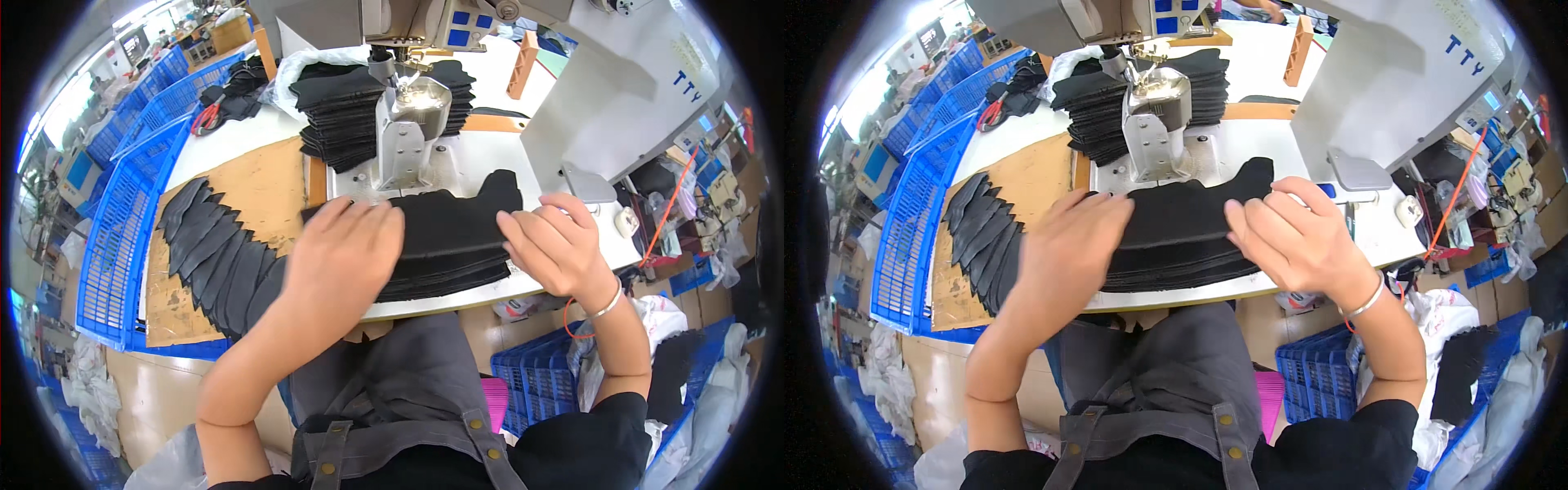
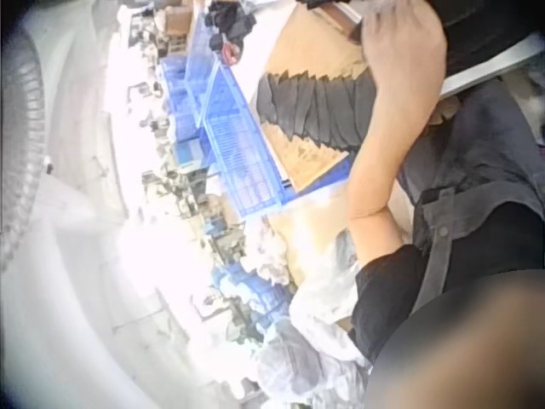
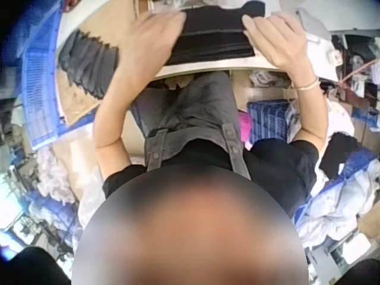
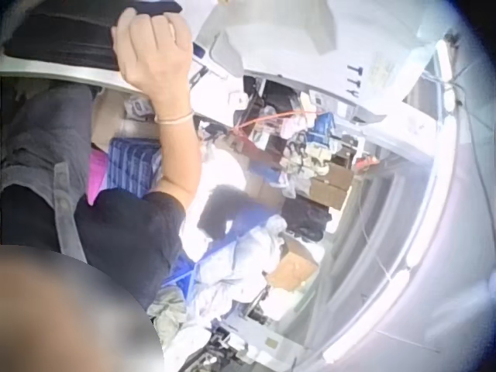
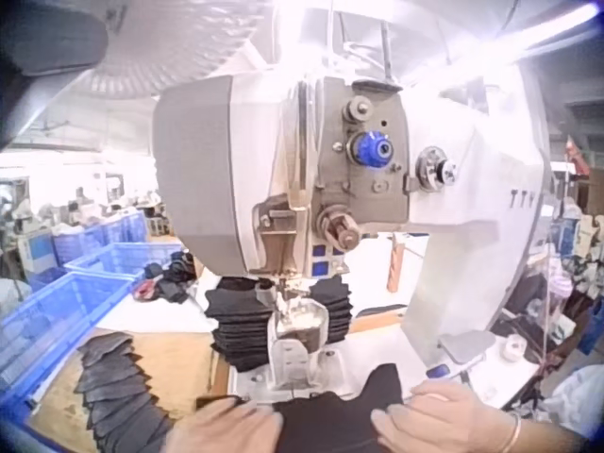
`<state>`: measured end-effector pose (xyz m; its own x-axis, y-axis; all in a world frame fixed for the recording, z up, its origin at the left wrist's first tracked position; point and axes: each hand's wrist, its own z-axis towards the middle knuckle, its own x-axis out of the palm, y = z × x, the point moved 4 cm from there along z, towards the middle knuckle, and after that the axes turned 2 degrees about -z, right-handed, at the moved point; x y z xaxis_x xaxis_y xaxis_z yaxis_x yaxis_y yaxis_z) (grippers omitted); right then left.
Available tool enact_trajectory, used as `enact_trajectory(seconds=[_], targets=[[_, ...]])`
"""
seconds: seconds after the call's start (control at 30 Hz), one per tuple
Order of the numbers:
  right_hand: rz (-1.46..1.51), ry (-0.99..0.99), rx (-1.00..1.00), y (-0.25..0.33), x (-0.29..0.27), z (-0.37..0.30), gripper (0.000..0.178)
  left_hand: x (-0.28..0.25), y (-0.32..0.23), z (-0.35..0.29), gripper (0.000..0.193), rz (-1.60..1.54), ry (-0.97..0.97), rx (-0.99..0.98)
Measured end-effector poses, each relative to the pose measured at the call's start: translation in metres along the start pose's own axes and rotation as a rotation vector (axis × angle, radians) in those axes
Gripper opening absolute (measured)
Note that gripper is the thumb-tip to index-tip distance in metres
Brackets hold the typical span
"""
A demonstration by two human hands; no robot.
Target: The user is manufacturing shoe parts using a sewing machine.
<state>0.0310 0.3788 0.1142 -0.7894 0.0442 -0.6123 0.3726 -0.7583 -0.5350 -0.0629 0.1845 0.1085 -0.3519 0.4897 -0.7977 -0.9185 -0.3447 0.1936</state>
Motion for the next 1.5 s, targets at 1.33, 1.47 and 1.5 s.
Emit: enact_trajectory(seconds=[1.33,1.47,1.5], targets=[[1.058,0.097,0.210,0.217,0.120,0.145,0.032,0.022,0.022,-0.284,0.025,-1.597,-0.431,-1.596],[0.998,0.114,0.223,0.221,0.124,0.149,0.027,0.028,0.023,-0.280,0.017,-1.574,-0.572,-1.493],[1.013,0.096,0.253,0.220,0.125,0.151,0.023,0.028,0.024,-0.280,0.017,-1.463,-0.579,-1.447]])
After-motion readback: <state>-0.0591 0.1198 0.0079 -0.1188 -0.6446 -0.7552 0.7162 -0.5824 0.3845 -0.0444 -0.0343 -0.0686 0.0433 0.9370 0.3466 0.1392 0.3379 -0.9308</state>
